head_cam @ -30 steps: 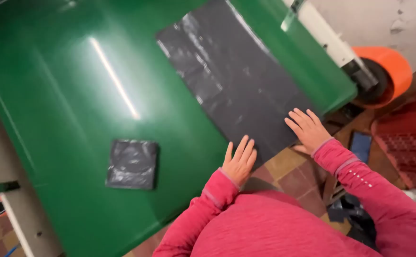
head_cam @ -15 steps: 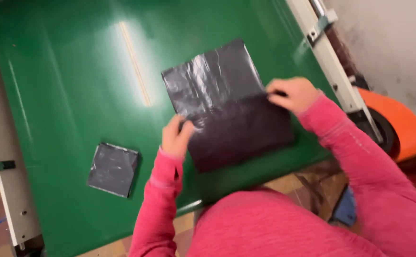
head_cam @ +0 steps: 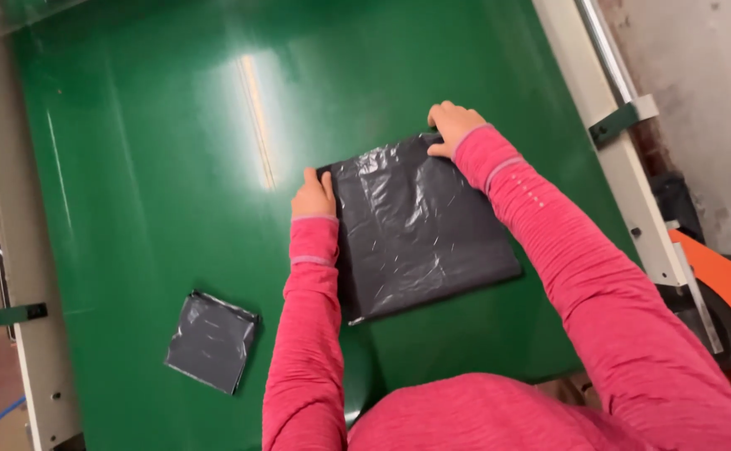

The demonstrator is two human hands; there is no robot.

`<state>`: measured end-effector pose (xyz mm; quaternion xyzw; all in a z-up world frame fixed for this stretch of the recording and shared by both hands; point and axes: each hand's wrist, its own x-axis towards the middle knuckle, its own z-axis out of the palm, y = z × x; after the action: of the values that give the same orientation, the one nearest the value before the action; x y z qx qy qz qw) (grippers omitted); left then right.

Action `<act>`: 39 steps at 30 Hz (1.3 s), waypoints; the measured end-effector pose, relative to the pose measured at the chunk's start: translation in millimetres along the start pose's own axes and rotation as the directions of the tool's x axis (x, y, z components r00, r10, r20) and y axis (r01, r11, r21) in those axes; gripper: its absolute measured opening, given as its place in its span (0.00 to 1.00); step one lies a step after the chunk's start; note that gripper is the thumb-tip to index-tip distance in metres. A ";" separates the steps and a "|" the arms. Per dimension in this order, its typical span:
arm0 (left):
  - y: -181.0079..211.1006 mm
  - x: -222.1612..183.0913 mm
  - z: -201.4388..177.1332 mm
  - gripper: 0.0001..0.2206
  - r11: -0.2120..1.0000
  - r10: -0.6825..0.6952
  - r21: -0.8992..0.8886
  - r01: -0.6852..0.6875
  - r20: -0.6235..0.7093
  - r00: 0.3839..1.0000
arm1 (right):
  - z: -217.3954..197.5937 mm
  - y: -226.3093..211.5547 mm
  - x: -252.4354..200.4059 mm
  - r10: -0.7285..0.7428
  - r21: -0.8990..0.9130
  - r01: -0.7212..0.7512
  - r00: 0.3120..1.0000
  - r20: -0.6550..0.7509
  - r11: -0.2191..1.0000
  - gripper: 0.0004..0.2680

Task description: Folding black plastic bags on a conveyor belt and organizing them into a red plastic crate.

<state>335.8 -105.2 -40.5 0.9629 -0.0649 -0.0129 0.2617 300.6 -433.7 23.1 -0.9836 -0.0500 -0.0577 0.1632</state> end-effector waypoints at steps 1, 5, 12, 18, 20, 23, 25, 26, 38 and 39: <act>5.9 -5.5 -6.6 0.16 0.999 -0.016 -0.031 0.016 -0.024 1.000 | -3.0 -4.9 4.9 0.105 -0.034 -0.101 0.982 0.157 0.994 0.16; 64.7 -53.7 -66.6 0.21 0.995 0.099 -0.002 -0.102 -0.224 0.969 | 1.8 -12.6 9.8 0.061 -0.218 -0.007 0.968 0.245 0.976 0.11; 3.7 -113.5 26.3 0.39 0.427 0.199 -0.891 0.153 0.258 0.945 | -46.0 -83.6 -99.4 -0.221 -0.055 0.215 0.940 -0.261 0.975 0.11; -65.5 -130.1 25.6 0.52 -0.420 0.166 -0.674 0.608 0.601 0.782 | -24.4 -120.2 -235.0 -0.253 -0.067 0.248 0.874 -0.415 0.967 0.09; -84.0 -139.4 35.2 0.48 -0.247 0.178 -0.834 0.494 0.462 0.869 | -4.8 -119.1 -260.0 -0.188 -0.042 0.187 0.901 -0.391 0.982 0.08; -63.1 -183.3 8.9 0.40 0.218 0.114 -0.964 0.152 0.179 0.977 | 8.1 -113.8 -271.2 -0.189 -0.048 0.185 0.909 -0.372 0.982 0.08; -27.0 -208.1 -56.4 0.37 0.532 0.230 -0.825 -0.188 -0.072 0.970 | 12.1 -117.2 -277.4 -0.169 -0.069 0.155 0.921 -0.350 0.986 0.09; -8.6 -219.4 -88.8 0.34 0.722 0.412 -0.494 -0.484 -0.255 0.875 | 13.9 -117.8 -279.1 -0.147 -0.088 0.125 0.934 -0.327 0.988 0.09; 63.9 -187.8 -65.0 0.19 0.639 0.769 -0.646 -0.418 0.517 0.376 | 113.3 -161.2 -333.6 -0.137 0.482 0.227 0.967 -0.216 0.846 0.18; 54.5 -164.2 -24.4 0.19 0.636 0.770 -0.650 -0.415 0.510 0.382 | 102.8 -163.2 -330.3 -0.144 0.478 0.230 0.967 -0.210 0.848 0.18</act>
<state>168.0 -117.9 6.5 0.6883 -0.5133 -0.3280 0.3940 -35.0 -272.6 -65.0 -0.8902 -0.1452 -0.1401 0.4084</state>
